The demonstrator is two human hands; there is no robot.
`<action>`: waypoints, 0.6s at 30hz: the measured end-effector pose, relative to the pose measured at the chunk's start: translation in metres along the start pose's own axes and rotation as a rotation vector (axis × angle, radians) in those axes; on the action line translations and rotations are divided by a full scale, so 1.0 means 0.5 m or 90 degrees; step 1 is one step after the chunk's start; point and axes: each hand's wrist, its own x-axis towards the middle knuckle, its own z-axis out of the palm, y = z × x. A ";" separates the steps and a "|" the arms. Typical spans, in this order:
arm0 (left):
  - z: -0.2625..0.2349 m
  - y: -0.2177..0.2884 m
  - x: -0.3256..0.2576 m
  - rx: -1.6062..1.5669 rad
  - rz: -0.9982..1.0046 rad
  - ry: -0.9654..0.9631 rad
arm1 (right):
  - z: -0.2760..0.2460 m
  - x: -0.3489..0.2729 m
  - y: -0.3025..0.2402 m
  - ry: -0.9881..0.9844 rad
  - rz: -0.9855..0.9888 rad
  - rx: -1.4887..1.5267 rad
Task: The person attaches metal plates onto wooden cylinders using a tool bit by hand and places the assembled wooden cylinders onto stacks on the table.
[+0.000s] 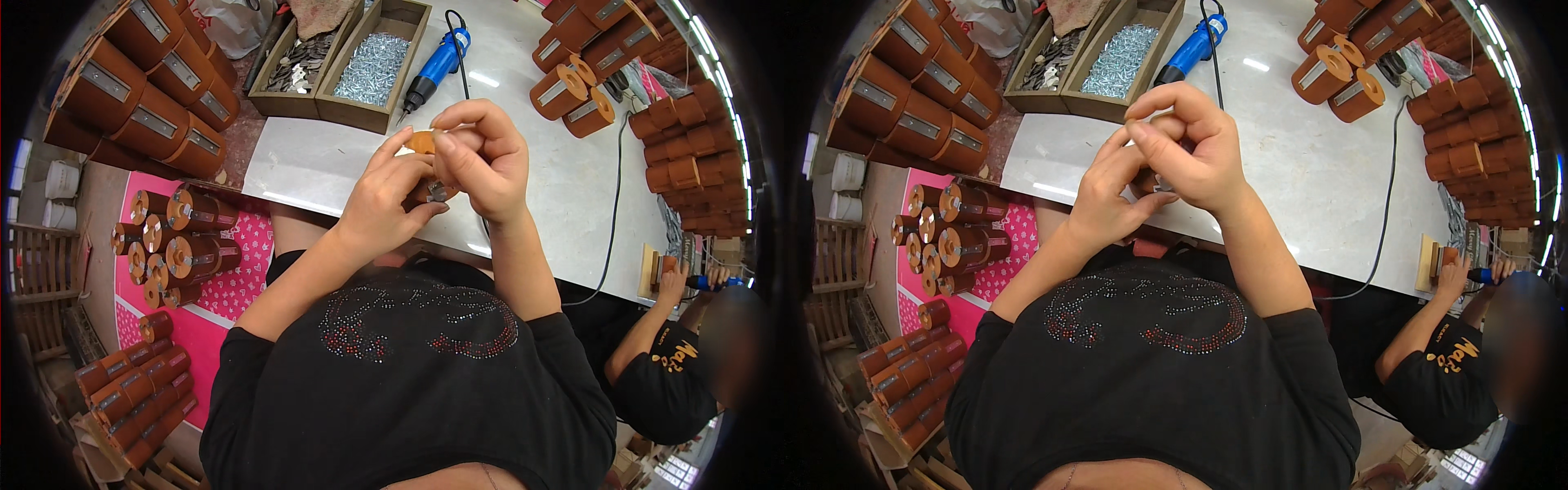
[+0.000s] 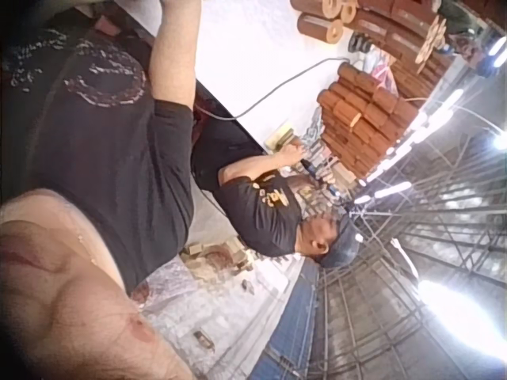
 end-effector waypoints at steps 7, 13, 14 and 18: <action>0.006 -0.001 0.003 0.015 0.024 -0.001 | -0.015 0.005 -0.001 -0.055 0.021 -0.021; 0.008 -0.016 0.004 0.056 0.011 -0.027 | -0.018 0.010 0.000 -0.045 -0.051 -0.064; 0.003 -0.018 0.001 0.084 0.020 -0.031 | -0.020 0.012 0.001 -0.013 -0.130 -0.021; -0.032 -0.017 -0.021 0.178 0.040 -0.036 | -0.046 0.021 -0.068 0.101 -0.296 -0.022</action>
